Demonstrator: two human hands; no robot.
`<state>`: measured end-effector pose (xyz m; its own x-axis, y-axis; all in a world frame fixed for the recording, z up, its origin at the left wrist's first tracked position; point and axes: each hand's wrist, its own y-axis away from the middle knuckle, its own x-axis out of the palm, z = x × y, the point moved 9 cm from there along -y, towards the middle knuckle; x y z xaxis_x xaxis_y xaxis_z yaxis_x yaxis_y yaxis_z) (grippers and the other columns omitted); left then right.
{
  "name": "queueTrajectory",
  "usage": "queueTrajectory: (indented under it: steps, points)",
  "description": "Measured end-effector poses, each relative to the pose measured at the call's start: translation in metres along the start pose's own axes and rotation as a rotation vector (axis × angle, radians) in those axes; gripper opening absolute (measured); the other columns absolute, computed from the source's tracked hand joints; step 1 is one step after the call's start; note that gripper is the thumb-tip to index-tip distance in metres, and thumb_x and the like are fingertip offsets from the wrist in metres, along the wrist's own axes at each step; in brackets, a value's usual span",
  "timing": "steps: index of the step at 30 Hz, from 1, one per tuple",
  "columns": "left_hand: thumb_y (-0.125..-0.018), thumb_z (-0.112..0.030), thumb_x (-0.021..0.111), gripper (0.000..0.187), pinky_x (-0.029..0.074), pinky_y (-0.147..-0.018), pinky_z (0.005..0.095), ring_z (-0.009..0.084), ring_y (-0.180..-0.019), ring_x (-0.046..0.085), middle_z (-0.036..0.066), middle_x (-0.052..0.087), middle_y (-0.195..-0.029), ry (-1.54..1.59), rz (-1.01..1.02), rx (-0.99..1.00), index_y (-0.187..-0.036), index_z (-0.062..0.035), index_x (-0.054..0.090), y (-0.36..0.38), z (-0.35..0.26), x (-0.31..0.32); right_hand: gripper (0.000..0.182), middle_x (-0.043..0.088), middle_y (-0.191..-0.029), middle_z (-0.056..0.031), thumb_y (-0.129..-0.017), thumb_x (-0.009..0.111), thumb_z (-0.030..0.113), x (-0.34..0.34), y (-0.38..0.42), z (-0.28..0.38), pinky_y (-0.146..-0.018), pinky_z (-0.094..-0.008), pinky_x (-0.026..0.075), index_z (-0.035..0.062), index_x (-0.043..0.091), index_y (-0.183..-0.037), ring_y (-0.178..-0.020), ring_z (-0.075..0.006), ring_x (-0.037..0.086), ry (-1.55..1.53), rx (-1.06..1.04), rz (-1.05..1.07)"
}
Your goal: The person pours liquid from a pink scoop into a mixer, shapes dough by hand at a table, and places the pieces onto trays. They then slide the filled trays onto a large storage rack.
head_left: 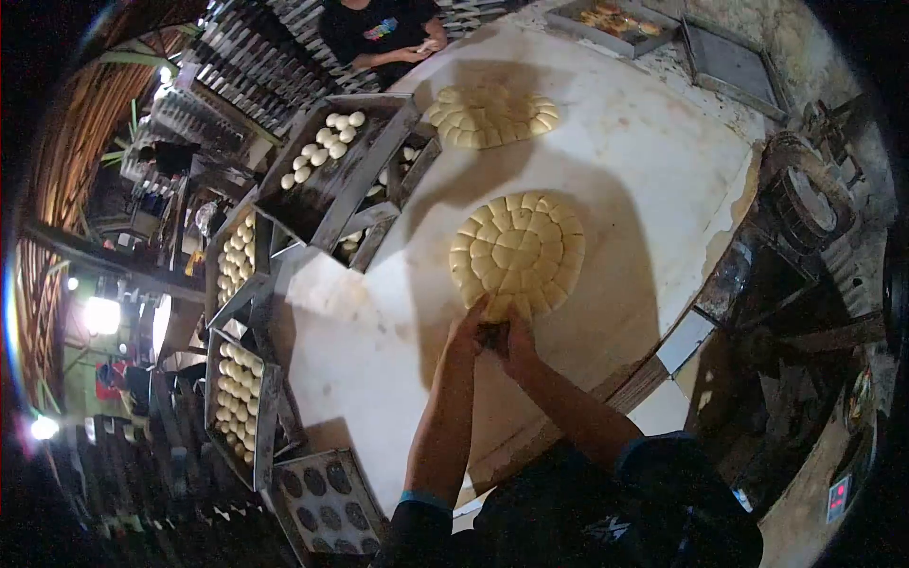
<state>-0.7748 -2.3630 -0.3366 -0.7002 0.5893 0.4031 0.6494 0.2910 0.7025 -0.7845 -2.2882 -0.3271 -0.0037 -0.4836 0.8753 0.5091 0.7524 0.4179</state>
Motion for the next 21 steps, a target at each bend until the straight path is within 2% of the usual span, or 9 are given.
queueTrajectory:
  steps: [2,3,5,9,12,14,15,17,21]
  points:
    - [-0.083,-0.044,0.069,0.064,0.049,-0.088,0.0431,0.0318,-0.095,0.065,0.017,0.065,-0.111,-0.039,-0.159,0.025,-0.123,0.0034,0.054,0.008,0.021,-0.034,0.053,0.061,-0.093,-0.0038,-0.088,0.063,0.044,0.004,0.030,0.012,-0.071,-0.0374,0.048,0.0013,0.054,-0.118,-0.079,-0.0190,0.055,0.113,-0.273,-0.332]
    - [-0.083,-0.048,0.066,0.063,0.048,-0.088,0.0434,0.0335,-0.095,0.065,0.019,0.065,-0.108,-0.460,-0.318,0.120,-0.118,0.0040,0.058,0.020,0.021,-0.059,0.053,0.061,-0.093,-0.0038,-0.088,0.063,0.044,-0.009,0.033,0.001,-0.071,-0.0374,0.048,0.0013,0.054,-0.118,-0.079,-0.0190,0.055,0.130,-0.269,-0.318]
    - [-0.085,-0.051,0.058,0.060,0.045,-0.089,0.0440,0.0392,-0.095,0.063,0.025,0.066,-0.100,-0.849,-0.573,0.410,-0.106,0.0051,0.065,0.095,0.015,-0.055,0.050,0.063,-0.095,-0.0079,-0.087,0.066,0.042,-0.053,0.037,0.003,-0.076,-0.0410,0.048,-0.0023,0.058,-0.108,-0.086,-0.0233,0.058,0.806,-0.452,-0.428]
    - [-0.084,-0.047,0.058,0.056,0.045,-0.090,0.0447,0.0423,-0.096,0.062,0.026,0.066,-0.098,-1.080,-0.571,0.455,-0.106,0.0040,0.065,0.163,0.066,-0.076,0.034,0.060,-0.106,-0.0099,-0.096,0.055,0.032,-0.043,0.118,-0.041,-0.075,-0.0375,0.050,0.0027,0.052,-0.113,-0.090,-0.0231,0.059,1.144,-0.284,-0.383]
    - [-0.085,-0.043,0.063,0.048,0.050,-0.073,0.0423,0.0339,-0.080,0.065,0.020,0.066,-0.084,-1.099,-0.644,0.523,-0.105,0.0009,0.062,0.211,0.109,-0.124,0.038,0.056,-0.114,-0.0105,-0.094,0.058,0.031,-0.053,0.172,-0.095,-0.080,-0.0383,0.050,0.0040,0.049,-0.119,-0.097,-0.0232,0.057,1.112,-0.148,-0.454]
    - [-0.086,-0.026,0.066,0.028,0.053,-0.065,0.0398,0.0299,-0.082,0.065,0.018,0.066,-0.086,-1.371,-0.570,1.579,-0.095,0.0006,0.064,0.297,0.110,-0.090,0.039,0.059,-0.101,-0.0120,-0.093,0.059,0.033,-0.031,0.214,-0.129,-0.074,-0.0365,0.050,0.0007,0.050,-0.112,-0.087,-0.0196,0.059,0.653,-0.221,-0.333]
    - [-0.086,-0.026,0.066,0.028,0.053,-0.065,0.0398,0.0299,-0.082,0.065,0.018,0.066,-0.086,-1.362,-0.588,1.581,-0.095,0.0006,0.064,0.309,0.112,-0.099,0.039,0.059,-0.101,-0.0120,-0.093,0.059,0.033,-0.026,0.219,-0.140,-0.074,-0.0365,0.050,0.0007,0.050,-0.112,-0.087,-0.0196,0.059,0.665,-0.218,-0.322]
    - [-0.086,-0.016,0.069,0.017,0.051,-0.054,0.0283,0.0155,-0.076,0.063,0.009,0.064,-0.085,-0.165,-0.385,0.892,-0.093,-0.0029,0.062,0.304,0.120,-0.166,0.034,0.056,-0.105,-0.0109,-0.093,0.060,0.023,-0.002,0.226,-0.165,-0.073,-0.0366,0.051,0.0043,0.045,-0.117,-0.088,-0.0175,0.059,0.501,-0.201,-0.053]
    - [-0.086,-0.017,0.070,0.026,0.048,-0.052,0.0241,0.0090,-0.074,0.058,0.004,0.061,-0.090,-0.217,-0.358,0.891,-0.105,-0.0058,0.056,0.338,0.083,-0.172,0.032,0.056,-0.103,-0.0087,-0.089,0.064,0.013,0.060,0.224,-0.165,-0.071,-0.0329,0.051,0.0068,0.046,-0.115,-0.087,-0.0156,0.058,0.845,-0.204,0.140]
